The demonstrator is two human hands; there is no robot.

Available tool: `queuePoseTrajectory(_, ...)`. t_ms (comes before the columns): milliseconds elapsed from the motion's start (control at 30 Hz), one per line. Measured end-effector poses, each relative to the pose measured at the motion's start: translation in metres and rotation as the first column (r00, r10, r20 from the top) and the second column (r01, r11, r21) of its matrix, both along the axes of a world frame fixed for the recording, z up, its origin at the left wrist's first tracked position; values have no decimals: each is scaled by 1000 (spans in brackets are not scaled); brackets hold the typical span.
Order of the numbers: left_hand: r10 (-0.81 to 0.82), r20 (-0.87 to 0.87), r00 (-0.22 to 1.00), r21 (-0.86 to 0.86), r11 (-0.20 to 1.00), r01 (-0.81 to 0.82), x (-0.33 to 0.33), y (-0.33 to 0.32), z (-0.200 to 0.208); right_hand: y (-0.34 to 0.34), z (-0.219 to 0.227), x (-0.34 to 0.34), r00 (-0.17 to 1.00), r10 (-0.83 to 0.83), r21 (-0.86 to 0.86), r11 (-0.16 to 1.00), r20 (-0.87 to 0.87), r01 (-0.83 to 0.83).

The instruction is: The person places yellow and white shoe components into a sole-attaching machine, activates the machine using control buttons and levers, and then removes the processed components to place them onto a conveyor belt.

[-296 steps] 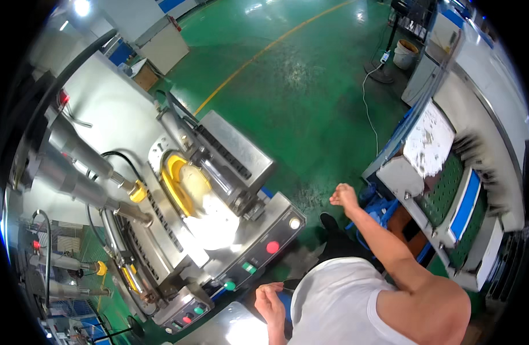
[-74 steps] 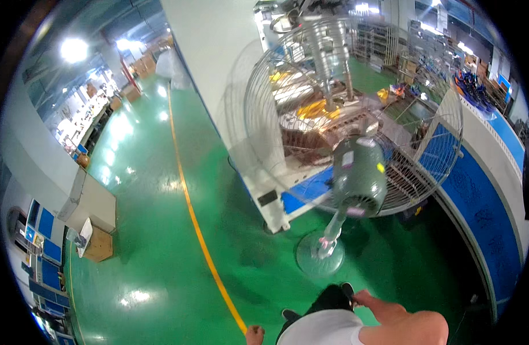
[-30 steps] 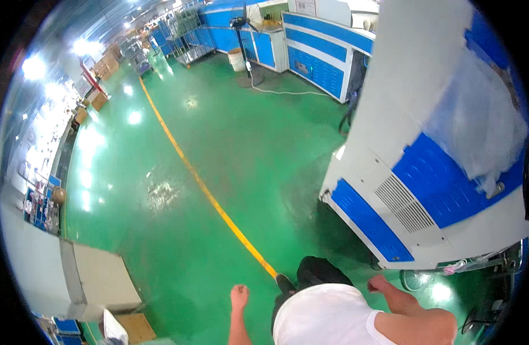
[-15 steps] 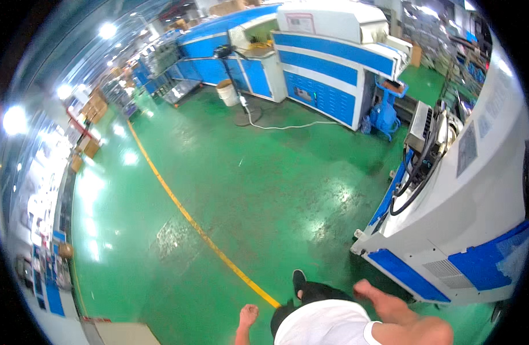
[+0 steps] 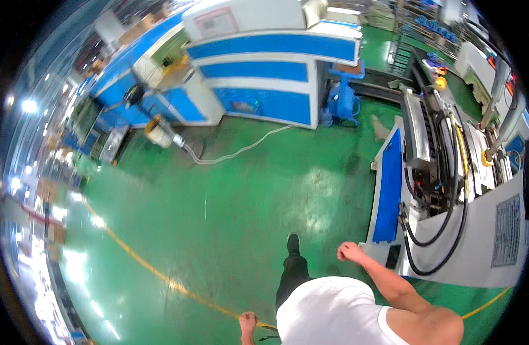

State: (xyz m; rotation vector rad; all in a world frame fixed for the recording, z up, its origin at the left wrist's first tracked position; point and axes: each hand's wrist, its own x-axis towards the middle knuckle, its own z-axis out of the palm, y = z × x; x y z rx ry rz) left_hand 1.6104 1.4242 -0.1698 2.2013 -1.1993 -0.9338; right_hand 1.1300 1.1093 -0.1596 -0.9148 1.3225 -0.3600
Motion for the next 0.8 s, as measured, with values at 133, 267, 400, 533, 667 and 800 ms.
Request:
queuePoseTrajectory(133,5,-117,993,184,983,17,49,-236,-5,-64,15,-11,943,-294,70,949,-156,308)
queuePoseTrajectory(267,-250,-27,968,-53,967,249,49,-504,53,-136,70,-6,842,-539,32,841,-20,540)
queuePoseTrajectory(400,-534,66,843,-270,803,531,-35,-743,142,-210,110,-11,719,-690,46,723,82,689)
queuePoseTrajectory(533,-607,-114,787,-386,757,528,-150,-868,203,-314,135,-22,699,-660,-56,715,276,697)
queuePoseTrajectory(667,-635,-258,728,-324,767,554,-254,-933,216,-439,184,-44,721,-539,-213,717,435,664)
queuePoseTrajectory(800,-766,-237,597,-389,638,664,-373,-1002,258,-532,239,-96,746,-555,-162,752,368,639)
